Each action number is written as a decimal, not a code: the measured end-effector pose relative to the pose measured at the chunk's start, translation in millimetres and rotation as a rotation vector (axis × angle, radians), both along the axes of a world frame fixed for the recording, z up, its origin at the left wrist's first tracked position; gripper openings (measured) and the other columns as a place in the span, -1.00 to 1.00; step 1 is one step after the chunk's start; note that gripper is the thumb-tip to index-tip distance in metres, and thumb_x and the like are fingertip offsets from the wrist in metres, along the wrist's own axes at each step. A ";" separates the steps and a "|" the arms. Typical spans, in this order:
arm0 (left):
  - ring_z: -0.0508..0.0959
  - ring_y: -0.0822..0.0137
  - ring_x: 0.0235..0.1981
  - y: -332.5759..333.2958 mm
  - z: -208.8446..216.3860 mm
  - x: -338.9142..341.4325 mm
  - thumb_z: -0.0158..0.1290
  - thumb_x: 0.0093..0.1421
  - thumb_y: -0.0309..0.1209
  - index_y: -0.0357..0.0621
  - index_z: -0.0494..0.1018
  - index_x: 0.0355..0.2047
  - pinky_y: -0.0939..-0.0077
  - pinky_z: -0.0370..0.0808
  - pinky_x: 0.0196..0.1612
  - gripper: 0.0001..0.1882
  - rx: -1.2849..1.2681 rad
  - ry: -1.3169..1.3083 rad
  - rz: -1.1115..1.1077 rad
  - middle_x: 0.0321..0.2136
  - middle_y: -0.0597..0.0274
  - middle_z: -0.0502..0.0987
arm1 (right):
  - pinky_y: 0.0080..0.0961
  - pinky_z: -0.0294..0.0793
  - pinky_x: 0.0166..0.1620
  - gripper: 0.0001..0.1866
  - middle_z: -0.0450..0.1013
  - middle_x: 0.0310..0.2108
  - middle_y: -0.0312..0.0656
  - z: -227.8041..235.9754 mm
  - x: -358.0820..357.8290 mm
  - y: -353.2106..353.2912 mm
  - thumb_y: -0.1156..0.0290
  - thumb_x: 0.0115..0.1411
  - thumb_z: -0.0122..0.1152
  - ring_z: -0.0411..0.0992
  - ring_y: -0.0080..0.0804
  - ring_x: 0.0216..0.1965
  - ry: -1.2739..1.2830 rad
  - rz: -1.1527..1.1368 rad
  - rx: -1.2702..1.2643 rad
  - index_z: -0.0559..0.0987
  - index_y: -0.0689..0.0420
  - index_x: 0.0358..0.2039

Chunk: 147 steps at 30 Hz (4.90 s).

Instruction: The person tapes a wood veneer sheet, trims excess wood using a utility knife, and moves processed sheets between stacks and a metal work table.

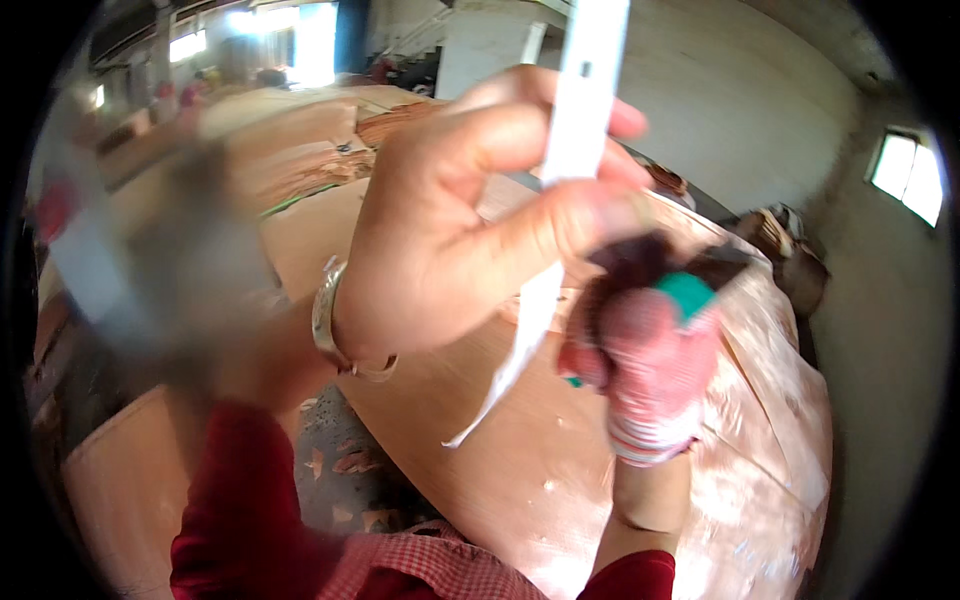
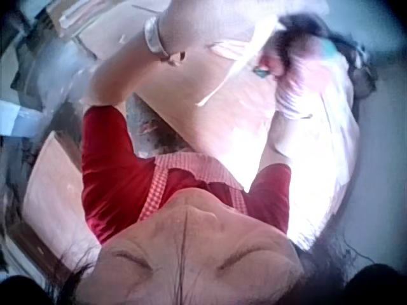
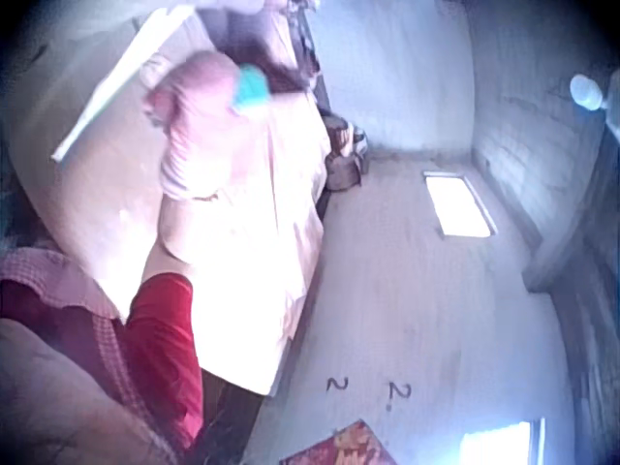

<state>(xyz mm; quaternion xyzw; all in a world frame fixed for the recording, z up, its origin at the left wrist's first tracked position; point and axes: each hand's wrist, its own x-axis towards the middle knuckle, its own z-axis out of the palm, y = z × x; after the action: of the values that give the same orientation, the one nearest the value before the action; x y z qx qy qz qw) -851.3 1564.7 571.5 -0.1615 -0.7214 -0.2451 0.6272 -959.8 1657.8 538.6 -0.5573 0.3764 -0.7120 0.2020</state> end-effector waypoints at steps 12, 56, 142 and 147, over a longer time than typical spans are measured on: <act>0.34 0.13 -0.03 -0.6 -48.0 8.2 0.06 -0.04 -0.32 -0.36 0.36 -0.20 0.40 0.24 0.03 -0.57 -0.356 -0.383 0.832 -0.10 -0.04 0.33 | -0.54 0.31 -0.59 -0.76 0.40 -0.69 -0.17 21.1 -2.3 -27.8 0.29 -0.01 0.20 0.33 -0.42 -0.69 0.519 -0.613 -0.078 0.51 0.23 -0.46; 0.39 0.20 -0.35 65.3 -444.5 -368.1 0.08 -0.04 -0.52 -0.26 0.38 -0.49 0.41 0.35 -0.28 -0.89 0.109 -1.011 -0.004 -0.40 0.10 0.36 | -0.50 0.28 -0.68 -0.68 0.40 -0.71 -0.20 -349.0 -223.0 201.6 0.16 -0.01 0.12 0.29 -0.48 -0.76 -0.578 -0.545 1.518 0.52 0.20 -0.50; 0.00 0.00 0.19 129.1 -449.1 -367.5 -0.10 0.08 -0.28 -0.42 0.07 0.06 0.15 -0.06 0.20 -0.39 -0.302 -1.232 -0.118 0.13 -0.15 0.04 | -0.47 0.37 -0.47 -0.70 0.42 -0.51 -0.27 -346.1 -373.0 156.9 0.16 0.05 0.06 0.38 -0.41 -0.47 -0.326 -0.517 1.612 0.48 0.12 -0.33; -0.05 0.07 0.21 136.7 -452.7 -387.7 -0.06 0.06 -0.25 -0.39 -0.02 0.12 0.24 -0.13 0.23 -0.31 -0.303 -1.350 0.042 0.17 -0.13 -0.04 | -0.38 0.45 -0.32 -0.54 0.49 -0.34 -0.15 -327.9 -366.5 162.4 0.08 0.03 0.06 0.47 -0.27 -0.27 -0.054 -0.529 1.773 0.43 0.09 -0.12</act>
<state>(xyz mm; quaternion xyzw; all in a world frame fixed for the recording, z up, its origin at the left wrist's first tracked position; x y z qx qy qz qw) -1239.0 1701.5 118.8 -0.0453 -0.9832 -0.1763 0.0164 -1326.3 1820.1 210.7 -0.0782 0.8937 -0.1992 0.3942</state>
